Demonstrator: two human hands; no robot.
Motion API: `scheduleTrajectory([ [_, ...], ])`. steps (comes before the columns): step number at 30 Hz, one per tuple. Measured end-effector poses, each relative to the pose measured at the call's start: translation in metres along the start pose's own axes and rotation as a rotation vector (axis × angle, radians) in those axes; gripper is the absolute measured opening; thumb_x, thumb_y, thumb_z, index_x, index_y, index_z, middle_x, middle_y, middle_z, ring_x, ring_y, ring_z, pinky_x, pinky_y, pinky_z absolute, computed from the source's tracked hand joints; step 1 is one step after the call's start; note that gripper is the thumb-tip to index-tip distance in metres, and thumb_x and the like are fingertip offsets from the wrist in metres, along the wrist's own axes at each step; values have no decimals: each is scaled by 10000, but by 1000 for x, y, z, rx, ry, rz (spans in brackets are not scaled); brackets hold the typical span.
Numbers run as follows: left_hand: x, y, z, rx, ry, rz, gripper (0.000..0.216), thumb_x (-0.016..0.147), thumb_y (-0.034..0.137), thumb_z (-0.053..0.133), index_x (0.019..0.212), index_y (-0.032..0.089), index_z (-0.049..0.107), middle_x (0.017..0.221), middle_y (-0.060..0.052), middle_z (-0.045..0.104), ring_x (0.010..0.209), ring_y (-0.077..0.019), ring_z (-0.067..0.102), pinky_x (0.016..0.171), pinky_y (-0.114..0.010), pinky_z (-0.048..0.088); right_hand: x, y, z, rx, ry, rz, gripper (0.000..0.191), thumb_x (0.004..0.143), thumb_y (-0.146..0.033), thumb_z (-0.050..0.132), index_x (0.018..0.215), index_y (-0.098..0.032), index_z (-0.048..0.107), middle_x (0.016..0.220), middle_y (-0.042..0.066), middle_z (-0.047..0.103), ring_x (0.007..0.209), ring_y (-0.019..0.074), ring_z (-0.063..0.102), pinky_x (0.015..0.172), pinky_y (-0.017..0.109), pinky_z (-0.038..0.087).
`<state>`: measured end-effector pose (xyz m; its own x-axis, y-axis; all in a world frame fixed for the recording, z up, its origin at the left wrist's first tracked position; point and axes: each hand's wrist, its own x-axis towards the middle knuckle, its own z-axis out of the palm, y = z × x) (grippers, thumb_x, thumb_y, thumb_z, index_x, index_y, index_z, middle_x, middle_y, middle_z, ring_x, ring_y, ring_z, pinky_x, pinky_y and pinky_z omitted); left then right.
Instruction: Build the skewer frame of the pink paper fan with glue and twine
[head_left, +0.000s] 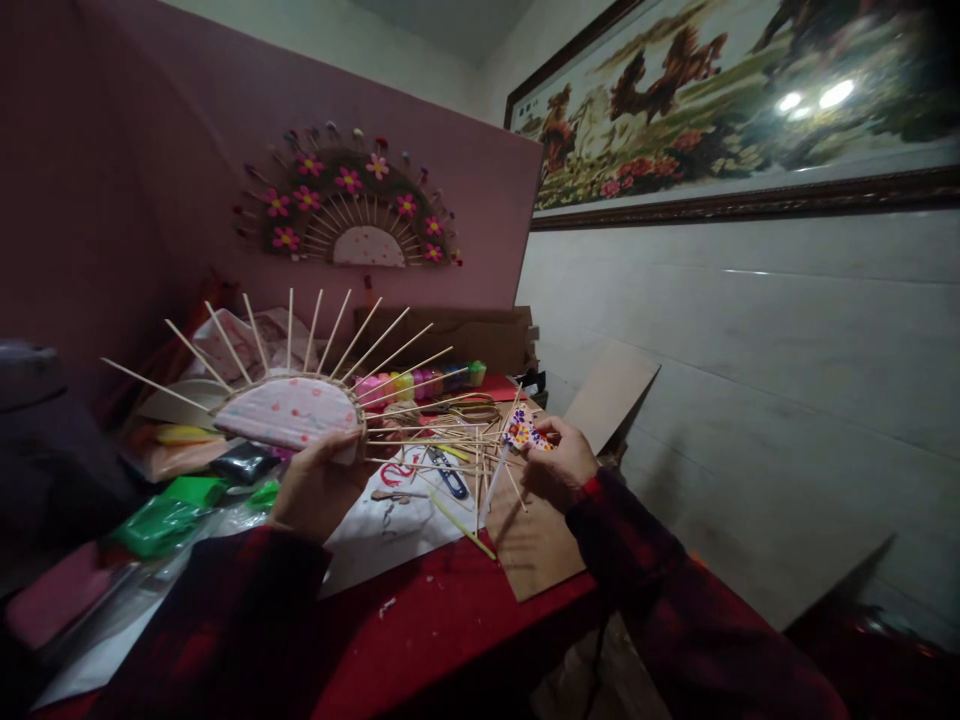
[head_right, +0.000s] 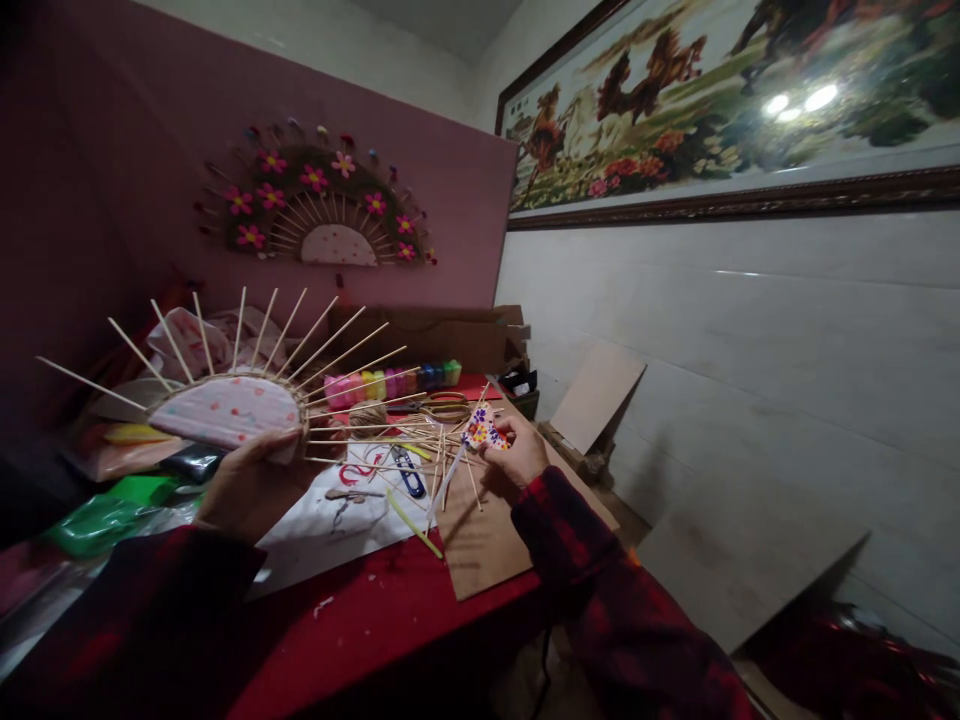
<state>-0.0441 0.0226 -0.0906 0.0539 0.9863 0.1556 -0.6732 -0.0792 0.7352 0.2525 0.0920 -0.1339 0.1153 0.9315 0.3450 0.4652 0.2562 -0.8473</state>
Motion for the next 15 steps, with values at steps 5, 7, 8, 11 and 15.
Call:
scheduleTrajectory([
  [5,0,0,-3,-23,-2,11,214,735,106,492,793,85,697,847,-123,708,809,-235,649,730,-360,539,1,-10,-11,524,-264,265,328,498,-257,735,776,-160,590,691,22,621,532,121,527,450,235,391],
  [7,0,-1,-3,-32,0,4,212,733,101,498,806,97,696,853,-116,709,821,-231,647,729,-355,538,-1,-12,-14,648,-324,333,314,544,-251,735,811,-178,587,741,30,630,531,109,528,420,215,398],
  [8,0,-1,-4,-29,2,-2,211,731,104,501,812,97,696,854,-115,709,824,-230,647,729,-352,538,-2,-12,-14,704,-347,355,295,579,-256,726,827,-187,583,763,31,628,527,100,521,403,200,393],
  [11,1,-1,-6,12,40,-9,201,730,122,509,792,85,697,816,-106,708,781,-219,649,717,-340,537,-4,-10,-12,868,-379,386,220,655,-259,683,836,-188,579,749,25,600,488,67,469,346,146,333],
  [15,2,-1,-8,56,66,-6,201,720,131,510,755,69,698,797,-117,708,760,-219,650,703,-336,538,-3,-10,-5,957,-376,399,188,681,-218,671,844,-165,593,658,-8,526,428,39,377,288,112,242],
])
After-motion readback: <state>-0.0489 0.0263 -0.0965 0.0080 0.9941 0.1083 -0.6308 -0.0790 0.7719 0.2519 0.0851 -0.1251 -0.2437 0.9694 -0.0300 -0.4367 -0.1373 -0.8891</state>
